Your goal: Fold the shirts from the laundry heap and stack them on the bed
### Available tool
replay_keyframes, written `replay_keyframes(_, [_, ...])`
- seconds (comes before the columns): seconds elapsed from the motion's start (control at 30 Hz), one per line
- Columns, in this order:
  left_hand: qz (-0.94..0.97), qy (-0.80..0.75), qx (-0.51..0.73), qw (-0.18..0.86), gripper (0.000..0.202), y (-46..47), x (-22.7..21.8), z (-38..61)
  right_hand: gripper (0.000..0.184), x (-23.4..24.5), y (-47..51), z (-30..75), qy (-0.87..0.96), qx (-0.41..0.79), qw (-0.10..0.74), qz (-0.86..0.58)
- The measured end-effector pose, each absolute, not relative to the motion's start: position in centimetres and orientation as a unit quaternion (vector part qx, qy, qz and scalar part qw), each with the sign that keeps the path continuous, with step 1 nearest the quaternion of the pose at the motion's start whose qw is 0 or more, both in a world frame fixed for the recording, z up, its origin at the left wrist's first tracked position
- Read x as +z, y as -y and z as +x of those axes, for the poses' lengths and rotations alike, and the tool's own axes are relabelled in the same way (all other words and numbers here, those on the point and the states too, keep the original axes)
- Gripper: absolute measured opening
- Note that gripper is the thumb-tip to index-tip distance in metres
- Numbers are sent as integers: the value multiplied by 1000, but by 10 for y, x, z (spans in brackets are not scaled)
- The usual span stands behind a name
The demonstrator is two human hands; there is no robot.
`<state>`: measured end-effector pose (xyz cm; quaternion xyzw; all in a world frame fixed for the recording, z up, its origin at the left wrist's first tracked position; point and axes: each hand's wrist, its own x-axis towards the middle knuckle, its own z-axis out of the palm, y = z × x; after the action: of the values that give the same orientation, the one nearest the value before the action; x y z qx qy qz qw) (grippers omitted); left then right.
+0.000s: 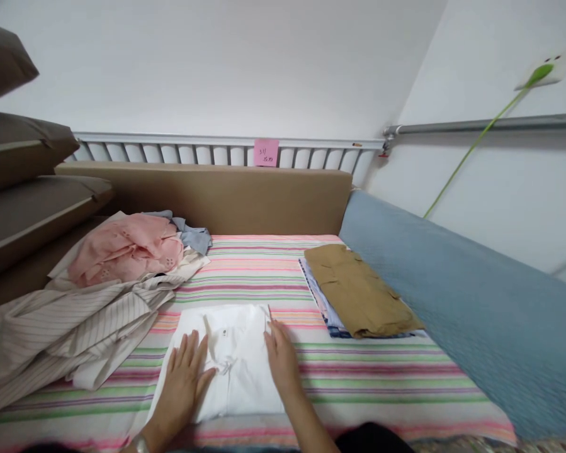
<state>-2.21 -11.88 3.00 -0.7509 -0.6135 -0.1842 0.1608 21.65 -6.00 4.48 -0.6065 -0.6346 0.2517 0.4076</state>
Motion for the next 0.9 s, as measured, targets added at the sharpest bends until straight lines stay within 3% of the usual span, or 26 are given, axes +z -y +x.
replay_keyframes(0.27, [-884, 423, -137, 143, 62, 135, 45, 22, 21, 44, -5, 231, 570, 312, 406, -643])
replay_keyframes(0.47, [-894, 425, -112, 91, 64, 133, 30, 22, 33, 38, -23, 221, 565, 347, 413, -624])
replay_keyframes(0.63, [-895, 425, -111, 74, 65, 134, 31, 23, 31, 50, -11, 224, 563, 347, 425, -618])
replay_keyframes(0.9, [-893, 422, -123, 95, 65, 134, 33, 22, 33, 47, 102, 258, 524, 325, 443, -651])
